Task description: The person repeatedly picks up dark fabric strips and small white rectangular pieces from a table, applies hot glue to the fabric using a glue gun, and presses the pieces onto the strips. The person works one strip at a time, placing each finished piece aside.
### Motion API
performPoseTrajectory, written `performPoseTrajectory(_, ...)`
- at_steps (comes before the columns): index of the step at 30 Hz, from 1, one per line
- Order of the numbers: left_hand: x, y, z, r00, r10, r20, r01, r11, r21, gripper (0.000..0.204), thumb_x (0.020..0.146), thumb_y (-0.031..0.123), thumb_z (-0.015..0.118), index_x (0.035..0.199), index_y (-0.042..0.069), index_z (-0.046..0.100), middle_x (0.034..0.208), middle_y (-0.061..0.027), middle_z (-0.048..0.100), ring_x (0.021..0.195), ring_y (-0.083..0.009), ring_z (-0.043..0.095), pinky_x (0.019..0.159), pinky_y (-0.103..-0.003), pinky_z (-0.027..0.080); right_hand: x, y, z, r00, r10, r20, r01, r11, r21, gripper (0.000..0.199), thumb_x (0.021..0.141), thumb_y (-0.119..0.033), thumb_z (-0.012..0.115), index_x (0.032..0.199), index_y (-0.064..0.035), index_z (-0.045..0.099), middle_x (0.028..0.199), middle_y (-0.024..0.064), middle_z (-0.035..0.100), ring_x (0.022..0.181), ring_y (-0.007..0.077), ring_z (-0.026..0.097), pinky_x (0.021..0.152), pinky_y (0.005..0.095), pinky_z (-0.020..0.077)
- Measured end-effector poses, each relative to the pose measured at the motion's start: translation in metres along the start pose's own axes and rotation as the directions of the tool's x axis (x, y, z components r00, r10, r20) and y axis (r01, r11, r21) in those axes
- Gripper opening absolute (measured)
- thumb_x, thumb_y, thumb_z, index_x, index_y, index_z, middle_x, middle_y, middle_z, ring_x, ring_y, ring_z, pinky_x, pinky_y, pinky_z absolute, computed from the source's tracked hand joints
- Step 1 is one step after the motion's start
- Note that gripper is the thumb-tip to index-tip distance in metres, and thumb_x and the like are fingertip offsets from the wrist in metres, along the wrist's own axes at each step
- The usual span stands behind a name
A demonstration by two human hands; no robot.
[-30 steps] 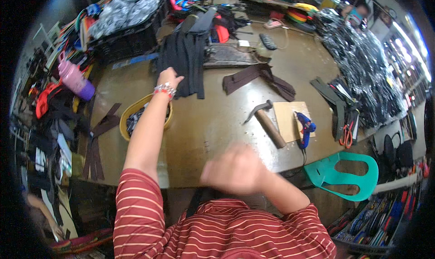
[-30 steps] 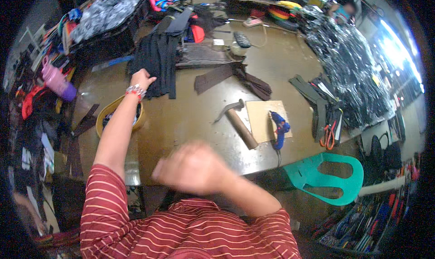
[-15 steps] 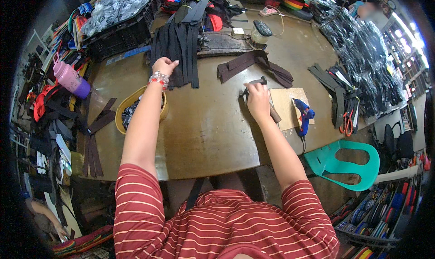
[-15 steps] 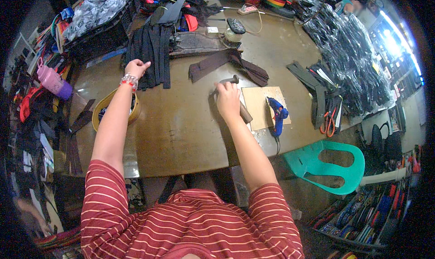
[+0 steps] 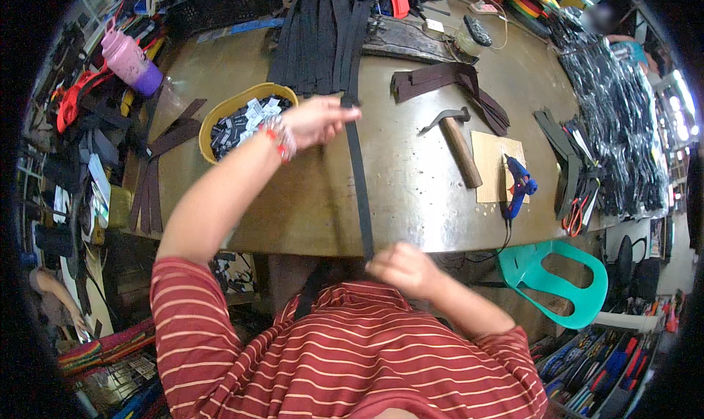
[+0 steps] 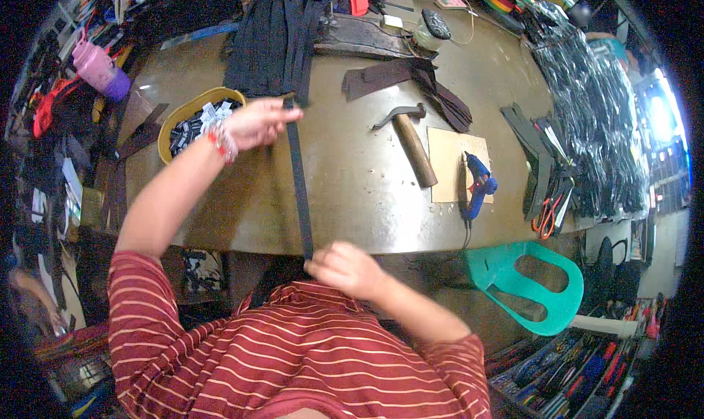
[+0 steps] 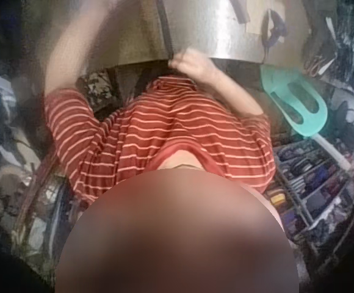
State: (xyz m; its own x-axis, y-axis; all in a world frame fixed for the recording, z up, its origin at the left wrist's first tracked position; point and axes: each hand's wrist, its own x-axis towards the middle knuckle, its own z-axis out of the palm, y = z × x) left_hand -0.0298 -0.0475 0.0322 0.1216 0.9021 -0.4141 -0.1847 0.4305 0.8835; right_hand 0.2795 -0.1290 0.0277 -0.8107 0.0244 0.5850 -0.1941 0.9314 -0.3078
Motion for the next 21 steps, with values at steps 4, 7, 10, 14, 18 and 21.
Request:
performPoseTrajectory(4,0.055,0.028,-0.020,0.935,0.297,-0.193,-0.174,0.860,0.480,0.024,0.087,0.025,0.066,0.098,0.004,0.064,0.068,0.0059,0.058,0.059,-0.0046,0.055,0.052,-0.020,0.047,-0.020,-0.014,0.040,0.968,0.245,0.059,-0.240,0.967,-0.082,0.027,0.073,-0.011,0.060,0.100,-0.0067,0.064,0.095,0.0047,0.058,0.087,0.0196,0.055,0.072,0.0331,0.0445)
performPoseTrajectory(7,0.050,0.021,-0.002,0.595,0.793,-0.131,-0.147,0.268,0.952,0.032,0.083,0.015,0.065,0.112,0.004,0.060,0.099,-0.0136,0.059,0.087,-0.0228,0.062,0.081,-0.031,0.051,-0.013,-0.008,0.059,0.926,0.376,-0.035,-0.376,0.908,-0.183,0.028,0.073,-0.014,0.063,0.101,-0.0081,0.065,0.096,0.0036,0.058,0.089,0.0203,0.053,0.076,0.0340,0.0419)
performPoseTrajectory(10,0.000,-0.014,0.020,0.693,0.697,0.183,-0.365,0.120,0.923,0.045,0.082,0.021,0.066,0.123,0.006,0.054,0.119,-0.0146,0.050,0.109,-0.0295,0.052,0.096,-0.037,0.042,-0.005,-0.006,0.060,0.914,0.394,-0.101,-0.405,0.901,-0.153,0.028,0.073,-0.017,0.068,0.100,-0.0095,0.065,0.095,0.0026,0.058,0.089,0.0206,0.052,0.076,0.0346,0.0406)
performPoseTrajectory(14,-0.053,-0.073,0.044,0.845,0.498,0.197,-0.245,0.033,0.969,0.063,0.081,0.046,0.063,0.129,0.010,0.050,0.136,-0.0111,0.043,0.131,-0.0309,0.035,0.108,-0.052,0.026,-0.004,-0.006,0.052,0.909,0.416,-0.037,-0.417,0.906,-0.067,0.024,0.071,-0.019,0.072,0.092,-0.0103,0.066,0.092,0.0007,0.058,0.088,0.0202,0.052,0.075,0.0346,0.0399)
performPoseTrajectory(18,-0.059,-0.087,0.048,0.810,0.566,0.151,-0.183,-0.001,0.983,0.070,0.080,0.058,0.058,0.130,0.010,0.049,0.143,-0.0071,0.038,0.136,-0.0288,0.029,0.111,-0.055,0.018,0.003,-0.007,0.052,0.858,0.501,0.116,-0.504,0.864,0.000,0.018,0.072,-0.020,0.072,0.086,-0.0102,0.066,0.090,0.0002,0.059,0.090,0.0200,0.053,0.077,0.0356,0.0397)
performPoseTrajectory(21,-0.055,-0.083,0.048,0.840,0.522,0.151,-0.164,-0.021,0.986,0.073,0.079,0.060,0.057,0.131,0.011,0.048,0.145,-0.0043,0.037,0.137,-0.0279,0.028,0.111,-0.056,0.015,0.003,0.001,0.035,0.844,0.520,0.129,-0.531,0.845,0.064,0.019,0.073,-0.022,0.072,0.086,-0.0094,0.066,0.092,0.0012,0.059,0.092,0.0217,0.053,0.080,0.0356,0.0405)
